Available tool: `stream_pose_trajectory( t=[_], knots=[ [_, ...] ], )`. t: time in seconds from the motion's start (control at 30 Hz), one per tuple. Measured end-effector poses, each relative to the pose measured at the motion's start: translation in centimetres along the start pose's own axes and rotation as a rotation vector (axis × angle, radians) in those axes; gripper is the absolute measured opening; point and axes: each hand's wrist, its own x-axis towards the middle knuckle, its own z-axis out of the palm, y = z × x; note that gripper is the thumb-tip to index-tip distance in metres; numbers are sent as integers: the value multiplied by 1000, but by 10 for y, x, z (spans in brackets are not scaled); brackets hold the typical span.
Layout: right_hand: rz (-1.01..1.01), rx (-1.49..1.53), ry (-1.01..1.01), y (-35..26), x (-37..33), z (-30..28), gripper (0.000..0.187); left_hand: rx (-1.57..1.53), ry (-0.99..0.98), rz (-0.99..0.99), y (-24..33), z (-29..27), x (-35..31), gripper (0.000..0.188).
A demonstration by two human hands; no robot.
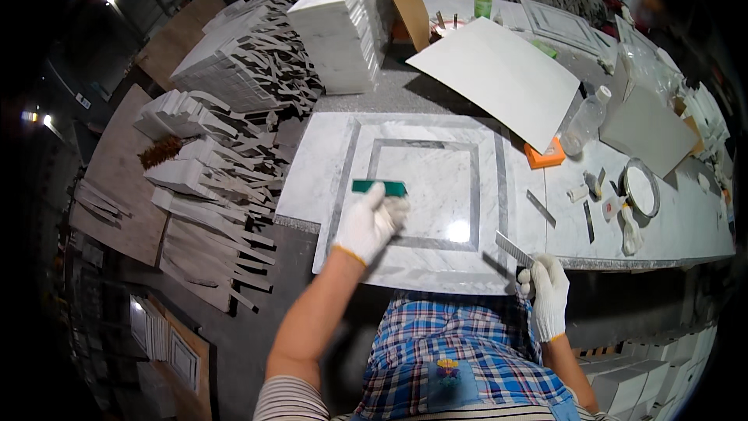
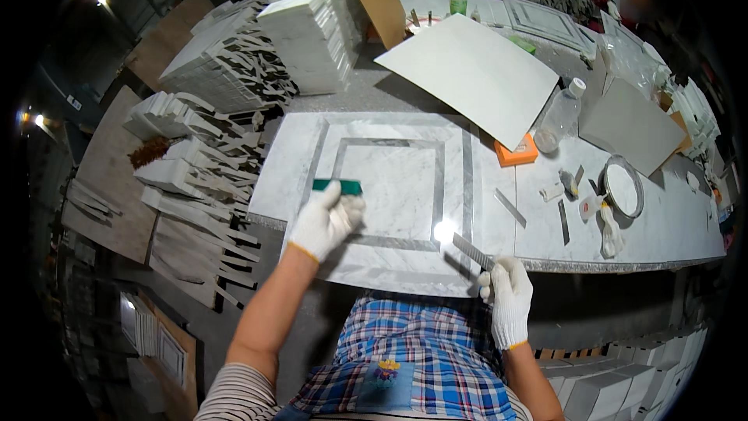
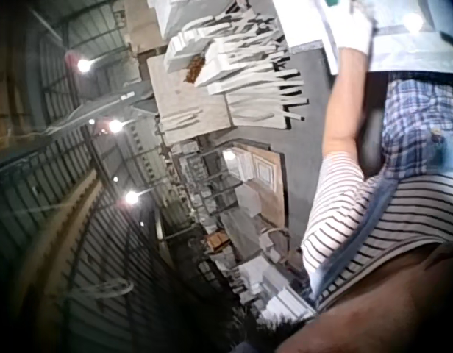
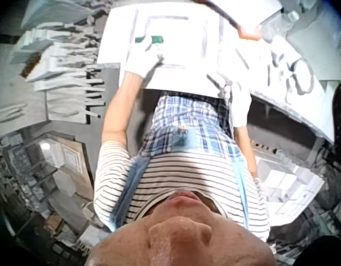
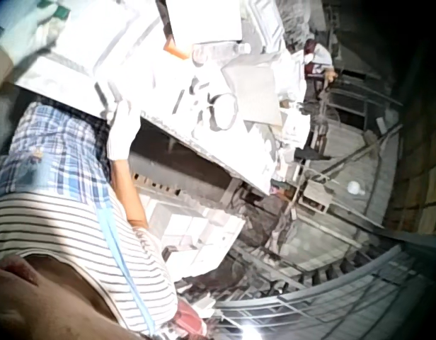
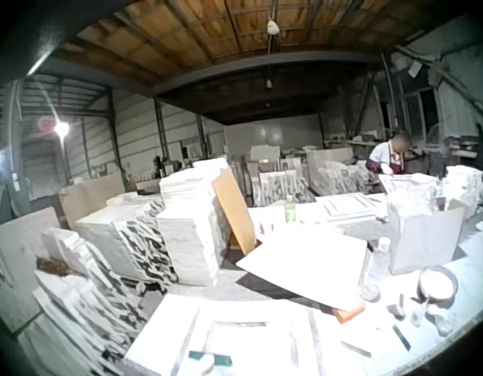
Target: The person applies a protective film to a square marble-patterned tile. They peel the backing from the film, align it over the tile, and use a green squeegee to smooth the surface and remove air bubbles. The person then uses a utility knife to trim the excess film along the tile's edges.
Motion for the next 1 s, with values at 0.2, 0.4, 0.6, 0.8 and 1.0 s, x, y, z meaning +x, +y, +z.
stream_pose_trajectory(
  t=[0.2,0.4,0.6,0.8,1.0],
  knots=[
    [-10,17,6,-11,0,2,23,132,21,-10,115,-39,163,36],
    [13,15,116,-21,6,1,22,246,218,122,187,-27,258,28],
    [1,82,221,-19,17,6,18,274,378,106,194,-11,287,23],
    [-100,107,344,-11,25,6,35,502,-195,23,125,66,193,20],
    [-163,-45,194,-13,25,-4,57,1038,-831,21,-13,204,-38,36]
  ],
)
